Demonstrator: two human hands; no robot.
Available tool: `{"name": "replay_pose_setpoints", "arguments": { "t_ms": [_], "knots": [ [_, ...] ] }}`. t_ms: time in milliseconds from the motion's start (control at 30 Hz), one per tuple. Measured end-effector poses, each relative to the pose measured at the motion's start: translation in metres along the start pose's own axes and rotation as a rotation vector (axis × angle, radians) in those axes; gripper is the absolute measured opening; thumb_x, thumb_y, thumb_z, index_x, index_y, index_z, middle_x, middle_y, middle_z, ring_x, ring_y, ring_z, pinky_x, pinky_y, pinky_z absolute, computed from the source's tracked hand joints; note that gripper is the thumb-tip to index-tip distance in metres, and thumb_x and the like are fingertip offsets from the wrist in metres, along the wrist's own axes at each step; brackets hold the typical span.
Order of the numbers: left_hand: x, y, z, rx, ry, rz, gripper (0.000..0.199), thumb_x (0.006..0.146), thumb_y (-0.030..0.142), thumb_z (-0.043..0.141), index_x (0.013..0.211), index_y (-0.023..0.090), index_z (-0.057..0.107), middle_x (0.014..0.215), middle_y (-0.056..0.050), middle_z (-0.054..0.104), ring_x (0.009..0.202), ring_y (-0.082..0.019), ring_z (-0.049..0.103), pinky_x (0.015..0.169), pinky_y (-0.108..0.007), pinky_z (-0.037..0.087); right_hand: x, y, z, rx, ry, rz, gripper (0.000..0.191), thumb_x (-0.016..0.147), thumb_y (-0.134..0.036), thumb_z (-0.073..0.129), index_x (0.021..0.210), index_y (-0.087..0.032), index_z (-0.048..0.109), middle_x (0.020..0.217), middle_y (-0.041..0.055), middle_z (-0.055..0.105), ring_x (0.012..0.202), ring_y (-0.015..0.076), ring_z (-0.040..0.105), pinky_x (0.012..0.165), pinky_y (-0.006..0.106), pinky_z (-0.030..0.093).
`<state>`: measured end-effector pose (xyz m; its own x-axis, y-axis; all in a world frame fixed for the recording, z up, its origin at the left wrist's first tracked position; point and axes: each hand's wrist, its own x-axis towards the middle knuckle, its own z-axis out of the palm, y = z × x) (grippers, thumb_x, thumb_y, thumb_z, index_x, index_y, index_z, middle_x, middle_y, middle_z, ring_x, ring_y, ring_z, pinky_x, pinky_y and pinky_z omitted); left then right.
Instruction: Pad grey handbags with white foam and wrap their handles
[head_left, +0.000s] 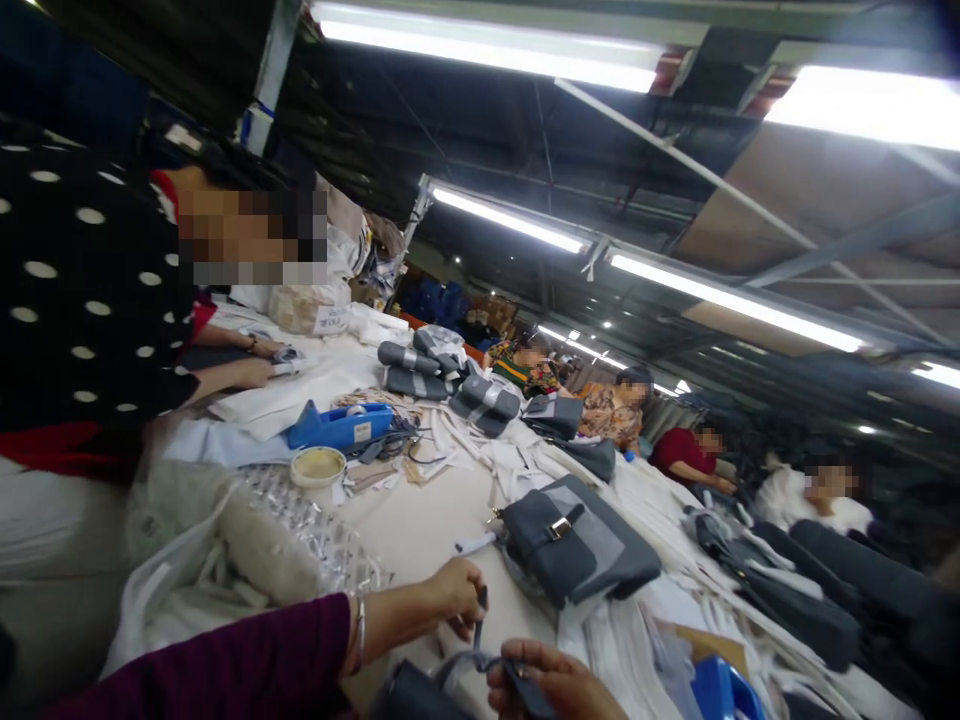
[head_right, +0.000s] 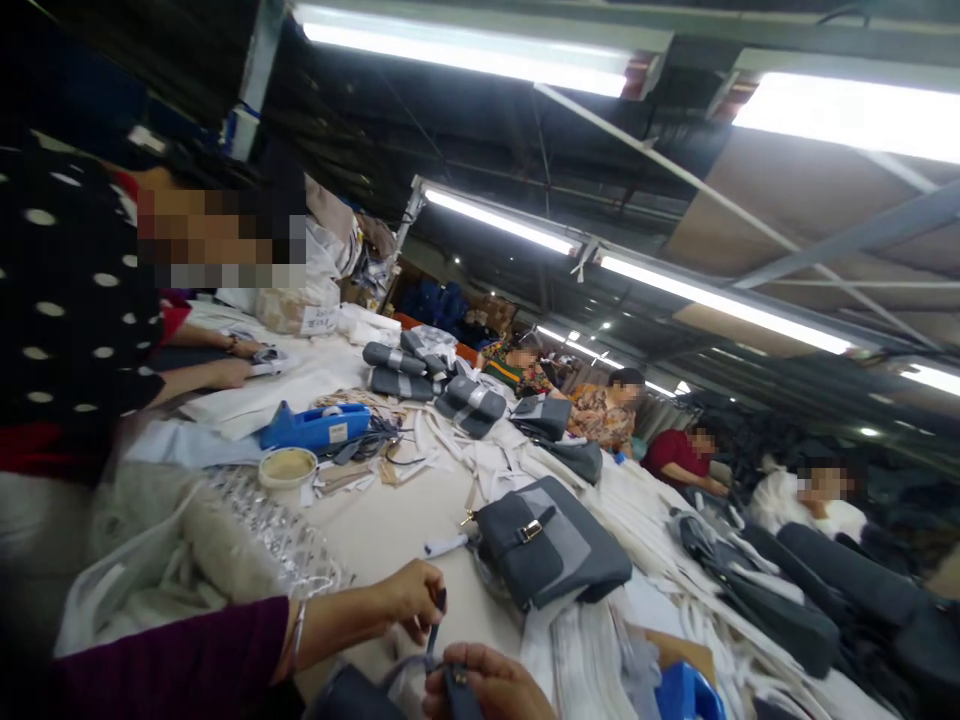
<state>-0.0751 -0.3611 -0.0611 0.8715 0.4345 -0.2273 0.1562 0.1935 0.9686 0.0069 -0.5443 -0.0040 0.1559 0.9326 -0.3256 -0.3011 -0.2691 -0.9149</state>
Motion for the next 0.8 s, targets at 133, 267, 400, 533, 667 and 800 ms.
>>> {"name": "replay_pose_setpoints", "arguments": {
  "t_ms": [133,267,400,533,667,800],
  "knots": [
    [-0.006,0.014,0.007,-0.001,-0.020,0.004,0.015,0.053,0.008,0.065,0.064,0.012,0.057,0.050,0.003,0.053,0.044,-0.011,0.050,0.048,-0.027,0.045,-0.002,0.004,0.011,0.027,0.219,-0.152,0.056,0.045,-0.038,0.090,0.090,-0.016,0.065,0.079,0.0079,0.068,0.072,0.0211,0.067,0.063,0.030,0.048],
    [-0.008,0.023,0.012,-0.055,-0.027,0.020,0.016,0.055,0.011,0.065,0.069,0.013,0.057,0.056,0.003,0.055,0.052,-0.009,0.052,0.058,-0.025,0.045,-0.006,-0.003,0.027,-0.142,0.503,-0.229,0.045,0.060,-0.050,0.080,0.081,-0.013,0.063,0.055,-0.0041,0.051,0.044,0.0065,0.046,0.040,0.018,0.033],
    [-0.009,0.032,0.010,-0.108,-0.044,0.044,0.017,0.058,0.015,0.063,0.074,0.014,0.058,0.061,0.003,0.057,0.058,-0.009,0.055,0.063,-0.024,0.043,0.002,-0.011,0.031,-0.199,0.467,-0.215,0.040,0.069,-0.048,0.071,0.085,-0.014,0.059,0.070,0.0015,0.062,0.045,0.0059,0.050,0.040,0.018,0.038],
    [-0.012,0.039,0.007,-0.113,-0.033,0.056,0.018,0.059,0.017,0.062,0.076,0.014,0.058,0.063,0.002,0.059,0.062,-0.011,0.057,0.064,-0.025,0.040,0.015,-0.013,0.031,-0.254,0.480,-0.186,0.036,0.071,-0.046,0.067,0.087,-0.015,0.056,0.058,0.0002,0.062,0.038,0.0092,0.051,0.036,0.020,0.041],
    [-0.011,0.040,0.005,-0.120,-0.023,0.068,0.017,0.059,0.018,0.060,0.075,0.014,0.057,0.064,0.002,0.060,0.064,-0.012,0.057,0.065,-0.025,0.039,0.024,-0.016,0.030,-0.282,0.472,-0.162,0.038,0.069,-0.042,0.067,0.093,-0.015,0.056,0.053,-0.0010,0.061,0.035,0.0100,0.051,0.034,0.019,0.040],
    [-0.013,0.039,0.002,-0.146,-0.019,0.084,0.020,0.056,0.018,0.060,0.076,0.015,0.058,0.065,0.002,0.060,0.063,-0.011,0.057,0.063,-0.024,0.038,0.025,-0.015,0.030,-0.293,0.445,-0.180,0.052,0.066,-0.050,0.069,0.101,-0.014,0.054,0.056,-0.0002,0.063,0.036,0.0095,0.051,0.035,0.019,0.041]
  ]
}}
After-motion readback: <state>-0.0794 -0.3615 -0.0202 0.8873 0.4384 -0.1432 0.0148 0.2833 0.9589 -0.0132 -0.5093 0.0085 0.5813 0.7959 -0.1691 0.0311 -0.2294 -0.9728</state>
